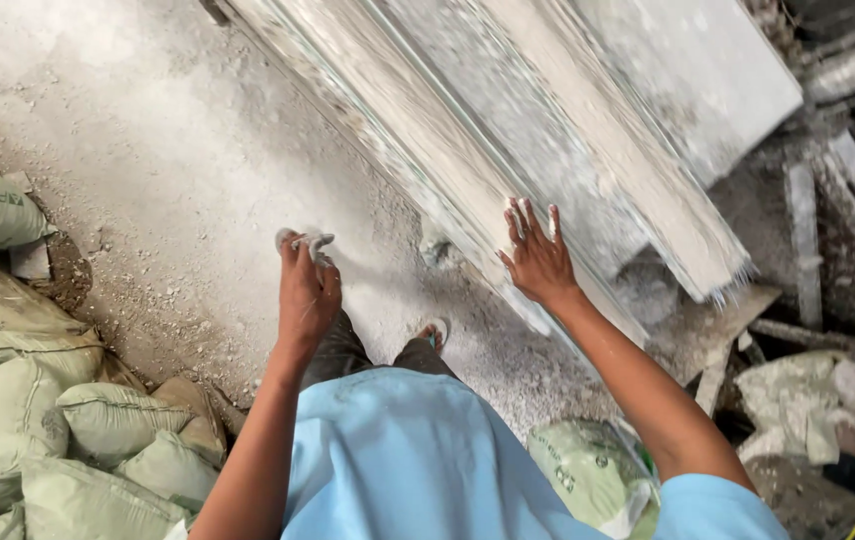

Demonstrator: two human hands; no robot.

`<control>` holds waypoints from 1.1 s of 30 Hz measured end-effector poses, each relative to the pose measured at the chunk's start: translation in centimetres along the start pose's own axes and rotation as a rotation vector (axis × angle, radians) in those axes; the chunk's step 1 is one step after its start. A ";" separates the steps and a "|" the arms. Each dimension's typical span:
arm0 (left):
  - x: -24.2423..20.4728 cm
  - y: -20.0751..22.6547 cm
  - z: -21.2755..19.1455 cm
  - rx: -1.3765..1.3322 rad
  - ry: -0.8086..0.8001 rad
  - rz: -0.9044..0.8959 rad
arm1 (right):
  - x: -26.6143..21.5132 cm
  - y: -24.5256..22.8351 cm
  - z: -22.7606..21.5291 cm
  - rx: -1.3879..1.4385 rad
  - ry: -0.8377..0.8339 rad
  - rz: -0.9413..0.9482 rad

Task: The person scoops white powder from a bowl using a small scoop and sprinkles it onto a long, ribbed surface covered with fibers. They then use their hands to spread and rub the powder into the surface, repeating the process along the length of the object.

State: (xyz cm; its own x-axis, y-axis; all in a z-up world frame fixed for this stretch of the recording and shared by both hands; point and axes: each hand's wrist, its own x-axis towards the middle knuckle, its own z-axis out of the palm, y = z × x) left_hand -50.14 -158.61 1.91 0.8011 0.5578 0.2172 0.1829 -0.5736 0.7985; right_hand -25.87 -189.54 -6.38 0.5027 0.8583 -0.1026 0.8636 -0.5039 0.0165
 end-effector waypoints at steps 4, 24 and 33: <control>4.9 -5.5 -2.3 -0.077 0.002 -0.089 | 13.1 -3.2 -2.4 -0.040 -0.001 -0.053; 40.7 -29.6 -35.5 0.098 0.243 -0.284 | 80.7 -21.2 -11.5 0.059 0.071 -0.102; 61.9 -43.6 -43.5 -0.005 0.269 -0.475 | 111.5 -29.2 -16.2 0.113 0.077 -0.152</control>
State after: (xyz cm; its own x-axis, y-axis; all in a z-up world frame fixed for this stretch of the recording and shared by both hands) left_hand -33.36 -73.03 4.98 0.4565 0.8891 -0.0324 0.4860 -0.2187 0.8461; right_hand 5.57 -77.59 -2.15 0.3717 0.9282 -0.0191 0.9224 -0.3716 -0.1057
